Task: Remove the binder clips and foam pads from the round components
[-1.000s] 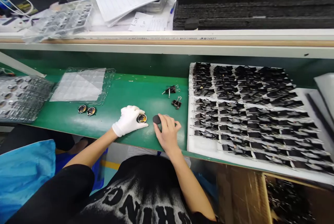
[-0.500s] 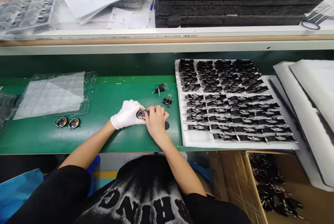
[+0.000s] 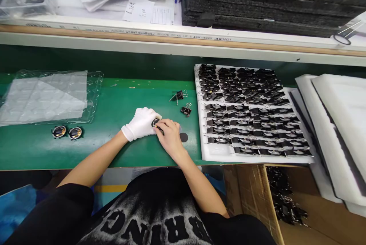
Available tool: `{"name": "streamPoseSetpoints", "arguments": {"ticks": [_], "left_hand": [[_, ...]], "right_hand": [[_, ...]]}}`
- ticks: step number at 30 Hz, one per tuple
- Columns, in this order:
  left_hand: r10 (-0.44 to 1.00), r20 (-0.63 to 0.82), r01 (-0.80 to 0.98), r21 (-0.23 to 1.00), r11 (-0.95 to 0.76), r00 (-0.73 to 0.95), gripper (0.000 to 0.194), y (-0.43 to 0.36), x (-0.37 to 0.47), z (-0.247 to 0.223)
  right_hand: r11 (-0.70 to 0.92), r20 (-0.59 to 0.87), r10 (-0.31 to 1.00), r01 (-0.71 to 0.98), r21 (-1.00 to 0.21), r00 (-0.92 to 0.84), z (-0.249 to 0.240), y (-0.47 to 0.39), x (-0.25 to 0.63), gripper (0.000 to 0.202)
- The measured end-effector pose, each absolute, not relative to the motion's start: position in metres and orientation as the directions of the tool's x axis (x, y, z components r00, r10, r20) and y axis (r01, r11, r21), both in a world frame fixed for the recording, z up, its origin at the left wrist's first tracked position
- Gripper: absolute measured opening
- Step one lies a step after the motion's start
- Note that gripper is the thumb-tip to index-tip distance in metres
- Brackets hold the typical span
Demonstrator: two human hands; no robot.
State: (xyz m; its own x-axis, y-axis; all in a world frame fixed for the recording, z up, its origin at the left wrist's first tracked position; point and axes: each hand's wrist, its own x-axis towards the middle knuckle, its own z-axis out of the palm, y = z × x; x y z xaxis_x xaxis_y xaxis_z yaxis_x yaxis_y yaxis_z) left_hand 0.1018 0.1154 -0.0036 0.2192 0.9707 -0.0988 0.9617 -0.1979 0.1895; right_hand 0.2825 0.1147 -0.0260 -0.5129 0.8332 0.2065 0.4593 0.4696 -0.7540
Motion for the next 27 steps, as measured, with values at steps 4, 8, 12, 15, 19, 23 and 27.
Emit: {"name": "streamPoseSetpoints", "arguments": {"ticks": [4,8,12,15,19,23,27], "left_hand": [[0.973,-0.076,0.958,0.204,-0.201,0.220,0.039,0.115,0.102,-0.004],[0.971,-0.071,0.953,0.220,-0.206,0.227,0.042,0.114,0.102,-0.004],[0.970,-0.081,0.957,0.206,-0.207,0.227,0.042,0.114,0.102,-0.005],[0.970,-0.075,0.957,0.197,-0.215,0.233,0.048,0.113,0.101,-0.005],[0.968,-0.049,0.950,0.210,-0.233,0.248,0.059,0.112,0.099,-0.006],[0.981,-0.064,0.962,0.219,-0.166,0.184,0.058,0.113,0.098,-0.004],[0.986,-0.073,0.970,0.202,-0.134,0.151,0.052,0.114,0.092,0.001]], "right_hand": [[0.404,0.191,0.896,0.558,-0.725,-0.401,-0.023,0.116,0.284,0.030],[0.371,0.124,0.897,0.569,-0.734,-0.425,-0.025,0.120,0.283,0.027],[0.407,0.147,0.873,0.529,-0.745,-0.464,-0.026,0.122,0.282,0.022],[0.426,0.150,0.866,0.546,-0.721,-0.478,-0.019,0.130,0.283,0.023],[0.347,0.273,0.935,0.737,-0.580,-0.226,-0.005,0.164,0.278,0.031],[0.194,0.287,0.956,0.866,-0.460,-0.062,0.001,0.202,0.260,0.040],[0.215,0.192,0.971,0.878,-0.427,-0.145,0.005,0.207,0.252,0.025]]}}
